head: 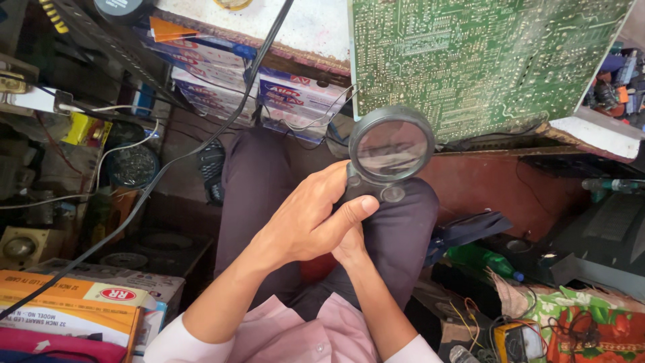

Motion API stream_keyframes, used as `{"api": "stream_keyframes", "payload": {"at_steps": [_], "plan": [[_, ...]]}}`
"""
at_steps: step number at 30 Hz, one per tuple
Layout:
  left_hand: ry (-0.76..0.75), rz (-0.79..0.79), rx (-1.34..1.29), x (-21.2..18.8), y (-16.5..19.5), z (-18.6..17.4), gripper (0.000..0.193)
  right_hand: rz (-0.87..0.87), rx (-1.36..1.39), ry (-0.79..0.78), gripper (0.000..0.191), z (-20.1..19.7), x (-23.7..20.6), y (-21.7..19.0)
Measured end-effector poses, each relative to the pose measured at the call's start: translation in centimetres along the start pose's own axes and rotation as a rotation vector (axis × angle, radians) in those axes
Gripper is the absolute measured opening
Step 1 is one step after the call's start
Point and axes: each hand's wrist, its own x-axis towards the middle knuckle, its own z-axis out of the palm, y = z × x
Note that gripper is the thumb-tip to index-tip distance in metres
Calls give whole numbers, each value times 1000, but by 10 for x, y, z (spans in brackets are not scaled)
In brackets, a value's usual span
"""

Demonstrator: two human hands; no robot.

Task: The person inspects a green circuit board with a magnifying glass, selects small electronic components from a box, and manipulates wires on the board. They continue examining the board and handling components throughout the clip.

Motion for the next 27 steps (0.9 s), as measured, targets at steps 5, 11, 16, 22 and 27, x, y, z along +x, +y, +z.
{"api": "stream_keyframes", "payload": {"at_steps": [5, 11, 16, 22, 27], "plan": [[-6, -10, 6, 1, -1, 1, 35, 20, 11, -3, 57, 2, 0, -6], [5, -2, 1, 1, 0, -1, 36, -56, -66, -39, 53, 7, 3, -10], [4, -8, 8, 0, 0, -2, 37, 24, 76, -28, 59, 12, 4, -10], [6, -8, 3, 0, 0, -1, 37, 11, 1, -38, 60, 11, 2, -9], [0, -4, 4, 1, 0, -2, 36, -25, -86, -25, 58, 6, 2, -7]]}}
